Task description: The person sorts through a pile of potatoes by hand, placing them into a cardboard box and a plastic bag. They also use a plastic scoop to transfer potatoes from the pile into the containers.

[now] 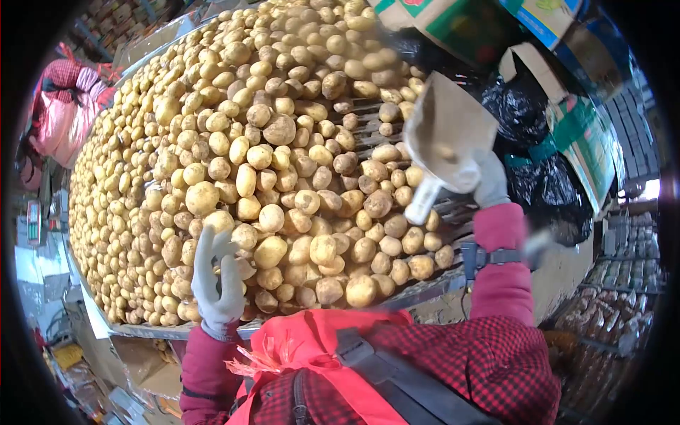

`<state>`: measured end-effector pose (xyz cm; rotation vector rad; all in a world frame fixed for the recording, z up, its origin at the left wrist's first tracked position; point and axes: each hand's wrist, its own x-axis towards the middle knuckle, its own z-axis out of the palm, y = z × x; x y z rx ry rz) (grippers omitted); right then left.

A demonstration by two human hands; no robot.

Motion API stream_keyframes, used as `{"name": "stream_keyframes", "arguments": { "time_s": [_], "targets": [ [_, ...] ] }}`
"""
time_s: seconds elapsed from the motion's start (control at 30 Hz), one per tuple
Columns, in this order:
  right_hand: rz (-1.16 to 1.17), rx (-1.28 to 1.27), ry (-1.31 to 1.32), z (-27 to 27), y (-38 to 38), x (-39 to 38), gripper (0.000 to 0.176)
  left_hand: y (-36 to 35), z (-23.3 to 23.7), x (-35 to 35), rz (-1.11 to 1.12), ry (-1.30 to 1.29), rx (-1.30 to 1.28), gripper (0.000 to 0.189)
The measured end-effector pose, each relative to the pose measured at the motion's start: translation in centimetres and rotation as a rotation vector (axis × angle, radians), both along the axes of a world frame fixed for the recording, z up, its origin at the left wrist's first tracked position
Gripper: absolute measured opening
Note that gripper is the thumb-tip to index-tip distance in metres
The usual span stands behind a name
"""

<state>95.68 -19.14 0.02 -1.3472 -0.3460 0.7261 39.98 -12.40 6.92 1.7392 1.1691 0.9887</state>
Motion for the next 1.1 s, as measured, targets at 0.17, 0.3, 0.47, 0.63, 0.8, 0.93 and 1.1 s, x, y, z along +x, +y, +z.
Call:
{"name": "stream_keyframes", "arguments": {
  "time_s": [0.17, 0.3, 0.47, 0.63, 0.8, 0.93, 1.1],
  "targets": [
    [0.633, -0.607, -1.588, 4.1, -2.8, 7.1, 0.031, -2.0, -4.3, -3.9, -0.042, 0.564, 0.481, 0.057],
    [0.241, -0.660, -2.215, 6.9, -2.5, 9.0, 0.040, -5.3, -4.5, -4.1, -0.005, 0.681, 0.459, 0.063],
    [0.218, -0.078, -1.697, 8.7, 8.3, -1.8, 0.047, -5.5, -5.4, -3.3, 0.115, 0.575, 0.413, 0.065],
    [0.804, -0.015, -1.077, 4.3, 16.7, -16.3, 0.042, -5.7, -5.5, -3.6, 0.127, 0.627, 0.408, 0.060],
    [0.943, 0.018, -1.159, -1.2, 18.8, -20.1, 0.045, -5.8, -5.7, -3.7, 0.190, 0.547, 0.402, 0.057],
    [0.915, -0.032, -1.137, -1.5, 18.8, -20.0, 0.047, -7.5, -5.7, -2.7, 0.387, 0.476, 0.439, 0.048],
    [0.946, 0.022, -1.112, -1.1, 18.5, -20.6, 0.046, -20.8, -5.1, 0.4, 0.448, 0.534, 0.310, 0.037]
  ]
}}
